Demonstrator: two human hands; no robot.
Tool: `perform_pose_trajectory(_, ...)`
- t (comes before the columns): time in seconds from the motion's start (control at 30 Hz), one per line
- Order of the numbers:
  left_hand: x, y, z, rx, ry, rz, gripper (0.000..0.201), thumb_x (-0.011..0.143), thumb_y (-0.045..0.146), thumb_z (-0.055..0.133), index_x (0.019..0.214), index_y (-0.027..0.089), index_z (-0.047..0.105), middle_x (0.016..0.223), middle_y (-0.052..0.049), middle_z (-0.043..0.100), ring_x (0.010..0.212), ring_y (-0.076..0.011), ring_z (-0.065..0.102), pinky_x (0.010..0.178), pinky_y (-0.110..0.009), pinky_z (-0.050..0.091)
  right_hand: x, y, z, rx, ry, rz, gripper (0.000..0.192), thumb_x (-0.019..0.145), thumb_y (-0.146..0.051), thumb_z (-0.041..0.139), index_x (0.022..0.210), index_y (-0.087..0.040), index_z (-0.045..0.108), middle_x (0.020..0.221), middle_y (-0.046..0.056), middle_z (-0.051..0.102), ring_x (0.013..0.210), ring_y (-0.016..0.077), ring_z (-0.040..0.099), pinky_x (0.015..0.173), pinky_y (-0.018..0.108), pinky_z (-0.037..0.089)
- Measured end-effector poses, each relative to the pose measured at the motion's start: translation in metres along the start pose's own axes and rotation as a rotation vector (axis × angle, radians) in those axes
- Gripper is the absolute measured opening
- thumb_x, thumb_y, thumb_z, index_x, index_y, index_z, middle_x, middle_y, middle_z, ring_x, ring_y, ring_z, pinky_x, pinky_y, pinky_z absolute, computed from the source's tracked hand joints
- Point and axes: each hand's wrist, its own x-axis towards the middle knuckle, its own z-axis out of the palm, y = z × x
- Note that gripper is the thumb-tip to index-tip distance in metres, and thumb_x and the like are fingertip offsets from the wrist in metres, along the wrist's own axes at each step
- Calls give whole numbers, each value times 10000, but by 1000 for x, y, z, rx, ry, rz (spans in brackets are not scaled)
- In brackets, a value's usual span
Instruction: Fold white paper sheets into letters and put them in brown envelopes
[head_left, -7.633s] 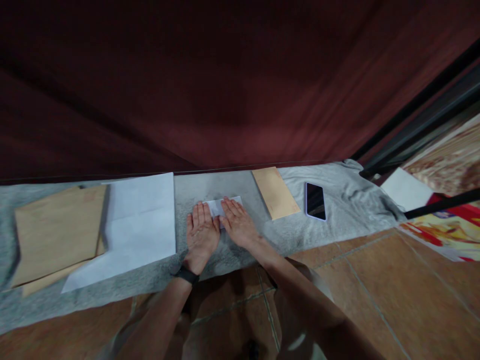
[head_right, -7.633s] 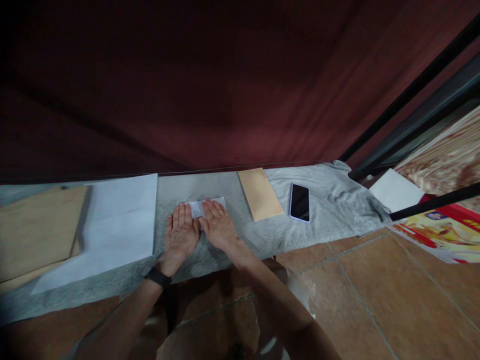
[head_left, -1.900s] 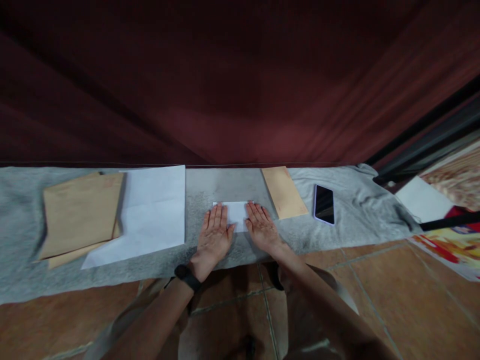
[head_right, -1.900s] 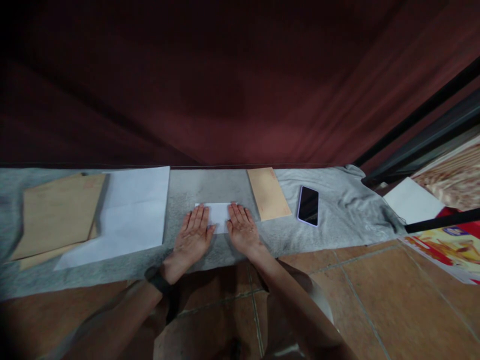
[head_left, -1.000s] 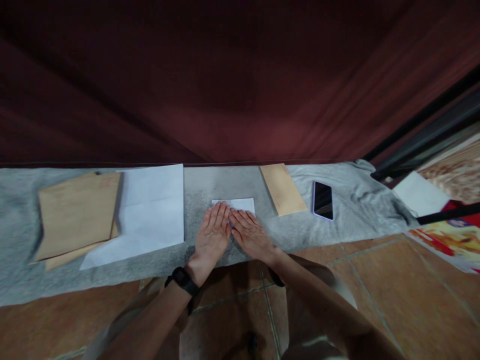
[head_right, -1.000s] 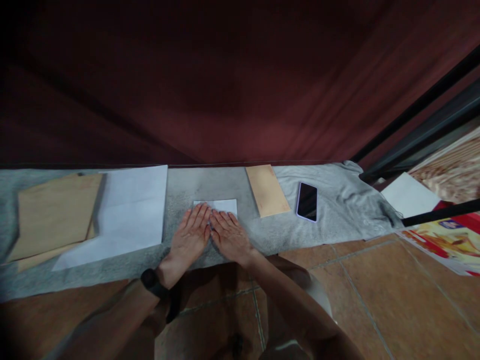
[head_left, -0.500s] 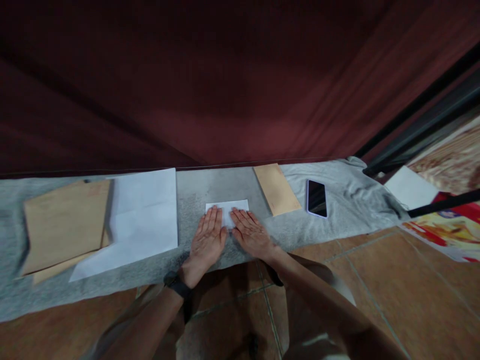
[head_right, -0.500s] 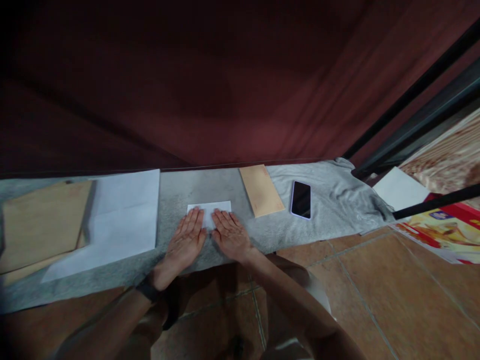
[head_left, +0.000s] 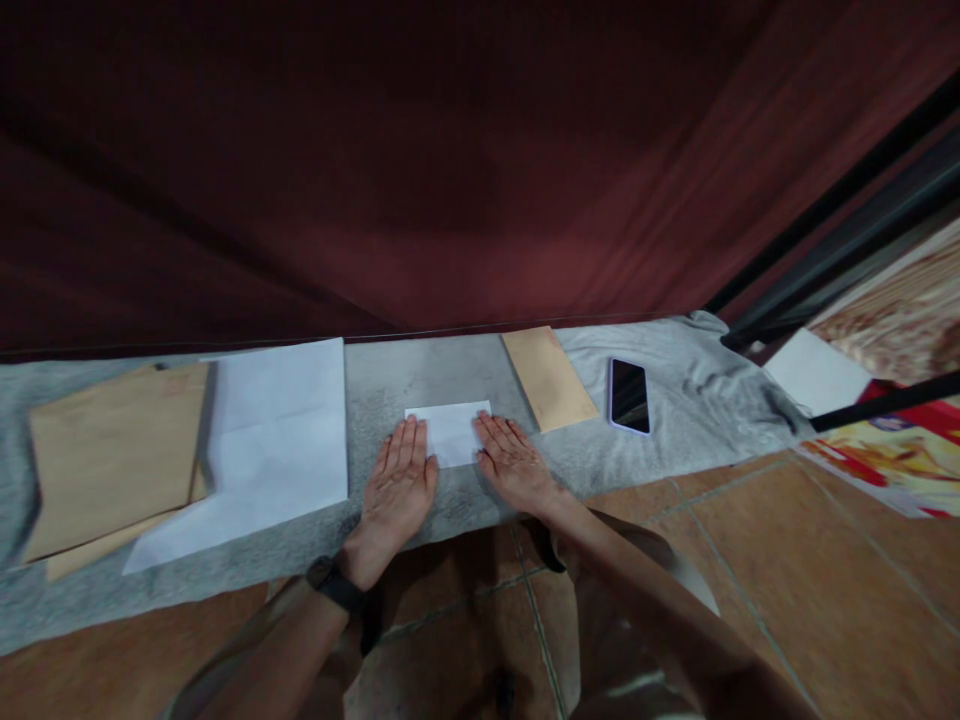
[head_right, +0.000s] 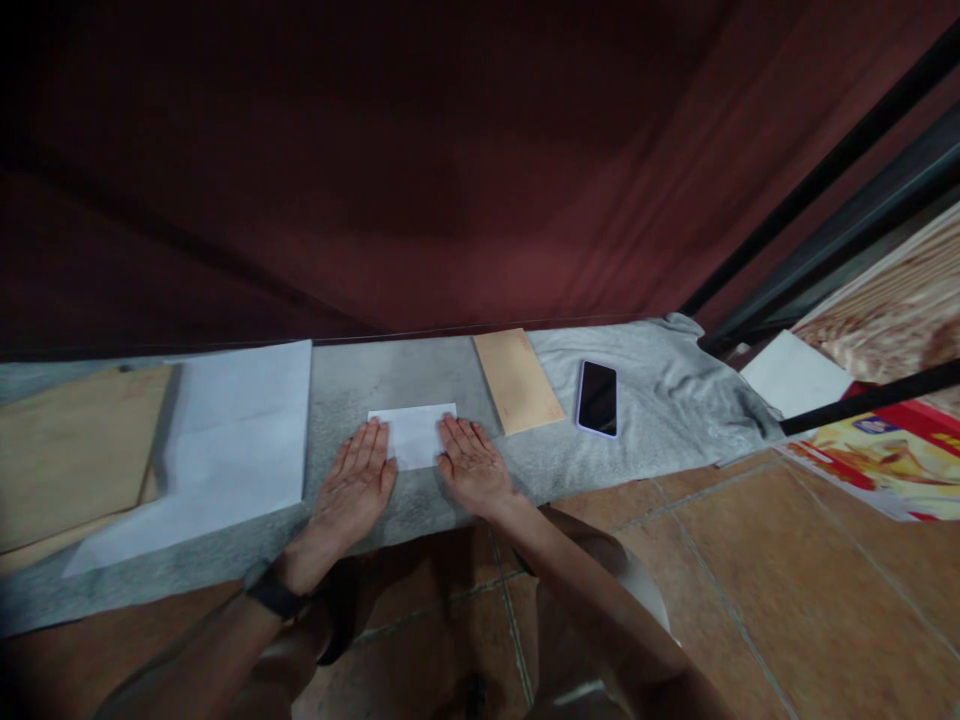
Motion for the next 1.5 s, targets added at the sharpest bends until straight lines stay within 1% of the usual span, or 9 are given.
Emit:
perform_pose_trajectory(0.17,7,6,-12,15,2,-27,590,991,303,277,1488,23,427,1554,-208,444,1497,-299,338,1256,-519,214,2,2,-3,29,-28,12,540,1033,-266,377,1558,-139,371,1617,78,344,1497,224,334,1251,436,247)
perform_pose_trajectory(0.3,19,24,-19,-63,-14,62,574,1008,295,261,1504,50,415,1606,-161,380,1526,-260,274,1254,-461,254,4,1,-7,49,-53,27,525,1032,-270,383,1533,-117,413,1612,82,362,1488,238,349,1248,437,252)
perform_pose_trajectory(0.4,25,36,-13,-112,-46,132,576,1013,302,269,1542,95,362,1628,-126,350,1541,-239,230,1256,-456,255,10,1,-11,67,-67,39,502,1025,-254,398,1501,-109,465,1589,92,413,1475,243,371,1244,438,261)
perform_pose_trajectory(0.53,26,42,2,-112,-71,106,592,1003,300,286,1561,109,327,1621,-132,361,1540,-249,234,1255,-483,242,21,-2,-12,108,-38,77,468,1038,-273,375,1454,-130,534,1524,87,511,1450,220,412,1246,430,270)
perform_pose_trajectory(0.7,25,36,9,-74,-75,116,610,963,197,282,1555,54,316,1611,-163,369,1543,-238,216,1257,-467,242,32,-15,-3,151,-33,-18,522,1077,-363,296,1555,-173,383,1591,60,414,1487,174,348,1251,406,268)
perform_pose_trajectory(0.8,26,33,8,-52,-79,98,603,962,184,265,1541,32,339,1609,-176,366,1541,-241,221,1256,-452,242,33,-19,5,130,-56,-13,549,1082,-408,285,1579,-176,324,1626,62,338,1510,185,302,1257,414,245)
perform_pose_trajectory(0.93,26,27,5,-41,-81,61,592,977,226,267,1536,54,361,1622,-164,345,1538,-250,236,1255,-455,235,31,-15,11,73,-61,3,579,1076,-452,308,1572,-155,337,1631,74,318,1516,204,286,1261,417,229)
perform_pose_trajectory(1.17,21,10,3,-20,-47,-5,608,1002,302,249,1543,41,333,1621,-174,337,1529,-261,266,1254,-468,227,25,-2,12,-18,10,12,563,1067,-397,373,1562,-130,350,1631,84,310,1511,229,301,1254,428,227)
perform_pose_trajectory(1.5,15,-13,-4,-26,-20,-124,599,982,307,303,1526,68,381,1602,-162,384,1504,-284,326,1244,-483,230,26,18,1,1,-44,162,555,1060,-379,383,1559,-137,367,1625,92,334,1503,247,318,1245,435,235)
